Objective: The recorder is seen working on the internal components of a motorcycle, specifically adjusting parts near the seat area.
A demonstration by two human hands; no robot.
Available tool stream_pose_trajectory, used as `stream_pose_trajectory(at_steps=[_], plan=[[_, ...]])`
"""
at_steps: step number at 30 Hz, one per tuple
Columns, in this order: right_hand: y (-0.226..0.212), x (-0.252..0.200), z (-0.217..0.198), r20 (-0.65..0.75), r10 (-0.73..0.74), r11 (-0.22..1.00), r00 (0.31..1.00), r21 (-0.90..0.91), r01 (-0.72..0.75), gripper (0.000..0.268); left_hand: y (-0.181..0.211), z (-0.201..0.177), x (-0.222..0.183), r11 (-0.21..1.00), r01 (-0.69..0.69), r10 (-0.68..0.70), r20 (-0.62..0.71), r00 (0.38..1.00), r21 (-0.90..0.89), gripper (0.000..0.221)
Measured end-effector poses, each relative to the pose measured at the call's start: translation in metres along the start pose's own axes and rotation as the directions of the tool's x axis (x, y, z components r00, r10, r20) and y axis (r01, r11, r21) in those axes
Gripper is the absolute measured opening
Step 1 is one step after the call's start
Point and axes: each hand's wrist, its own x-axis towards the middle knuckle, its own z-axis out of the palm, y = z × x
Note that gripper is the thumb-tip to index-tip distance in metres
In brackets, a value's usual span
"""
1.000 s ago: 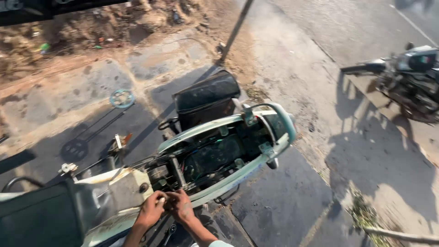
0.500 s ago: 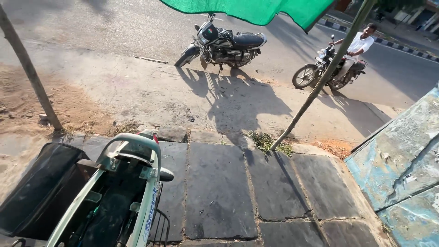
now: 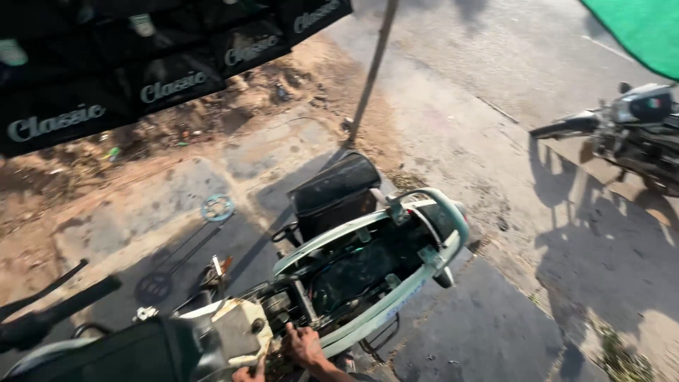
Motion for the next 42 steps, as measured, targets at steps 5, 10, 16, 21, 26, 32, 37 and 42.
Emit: stream_pose_trajectory(at_steps=[5,10,16,21,26,32,37,42], plan=[[-0.013,-0.012,-0.029,0.054,-0.372,0.910,0.927,-0.173,0.376,0.022,0.035,-0.043,0.014,0.962,0.129,-0.169,0.153,0.974,0.241,0.049],[-0.035,0.000,-0.078,0.305,0.113,0.924,0.946,0.319,-0.213,0.054,0.104,-0.093,0.041,0.876,0.470,-0.419,0.314,0.852,-0.105,0.037],[-0.058,0.007,-0.096,0.432,0.186,0.885,0.882,0.318,-0.342,0.064,0.120,-0.132,0.070,0.655,0.671,-0.638,0.221,0.738,-0.348,0.042],[-0.064,0.011,-0.100,0.477,0.162,0.808,0.864,0.439,-0.394,0.065,0.120,-0.128,0.052,0.892,0.443,-0.438,0.074,0.896,-0.092,0.050],[-0.042,0.022,-0.082,0.526,0.222,0.746,0.821,0.450,-0.491,0.067,0.116,-0.114,0.046,0.908,0.409,-0.405,-0.060,0.912,0.088,0.051],[-0.063,0.039,-0.085,0.536,0.183,0.916,0.824,0.211,-0.341,0.065,0.108,-0.109,0.048,0.877,0.480,-0.480,-0.006,0.877,0.025,0.054],[-0.076,0.080,-0.041,0.630,0.094,0.729,0.771,0.484,-0.484,0.051,0.120,-0.101,0.047,0.850,0.515,-0.507,-0.094,0.857,0.109,0.040],[-0.086,0.080,-0.060,0.708,-0.162,0.847,0.688,0.457,-0.270,0.042,0.086,-0.068,0.025,0.842,0.532,-0.519,-0.135,0.844,0.089,0.029]])
